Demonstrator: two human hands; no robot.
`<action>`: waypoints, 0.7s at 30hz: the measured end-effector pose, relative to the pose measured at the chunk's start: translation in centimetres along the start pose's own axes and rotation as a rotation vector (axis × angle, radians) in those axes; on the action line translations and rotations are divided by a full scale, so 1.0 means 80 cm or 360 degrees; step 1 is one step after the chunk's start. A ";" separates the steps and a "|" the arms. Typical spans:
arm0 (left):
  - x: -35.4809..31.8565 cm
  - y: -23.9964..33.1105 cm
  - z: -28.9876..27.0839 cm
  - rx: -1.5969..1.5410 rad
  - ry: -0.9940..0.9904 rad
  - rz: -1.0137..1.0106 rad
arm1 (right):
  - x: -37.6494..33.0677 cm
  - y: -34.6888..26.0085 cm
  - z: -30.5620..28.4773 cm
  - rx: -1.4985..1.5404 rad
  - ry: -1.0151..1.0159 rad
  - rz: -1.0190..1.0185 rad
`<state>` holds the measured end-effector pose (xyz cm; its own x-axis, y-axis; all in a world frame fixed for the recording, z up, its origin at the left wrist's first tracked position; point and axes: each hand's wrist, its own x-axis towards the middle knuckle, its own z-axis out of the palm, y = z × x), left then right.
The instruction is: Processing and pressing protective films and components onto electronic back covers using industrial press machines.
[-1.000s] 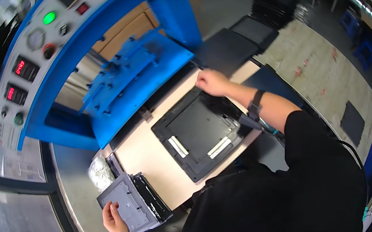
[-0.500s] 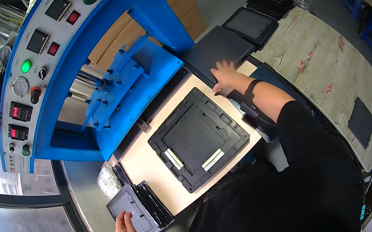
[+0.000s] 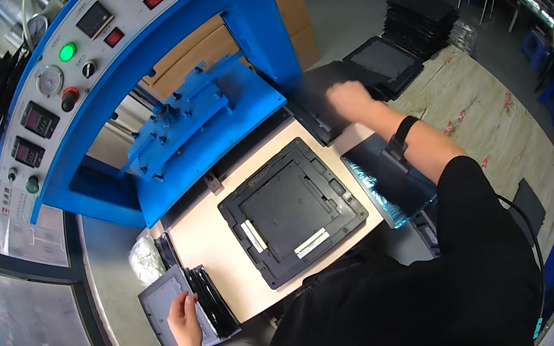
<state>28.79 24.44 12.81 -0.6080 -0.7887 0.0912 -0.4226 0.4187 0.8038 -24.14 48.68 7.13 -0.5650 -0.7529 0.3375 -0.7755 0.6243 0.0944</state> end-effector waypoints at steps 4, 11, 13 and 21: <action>0.025 0.034 0.037 -0.0103 -0.0195 0.0115 | 0.000 0.077 -0.084 -0.0050 0.0625 0.0387; 0.063 0.053 0.095 -0.0395 -0.0580 0.0184 | -0.087 0.126 -0.239 0.1552 0.1188 0.0933; 0.075 0.065 0.122 -0.0636 -0.0801 0.0212 | -0.118 0.110 -0.251 0.2095 0.1201 0.0919; 0.105 0.133 0.239 -0.1957 -0.1640 -0.0027 | -0.153 -0.062 -0.159 0.3342 0.1121 0.1130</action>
<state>6.34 30.83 10.90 -0.9963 0.0493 0.0706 0.0283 -0.5867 0.8093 -9.80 57.44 14.42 -0.9874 -0.1428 0.0681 0.0479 -0.6802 -0.7314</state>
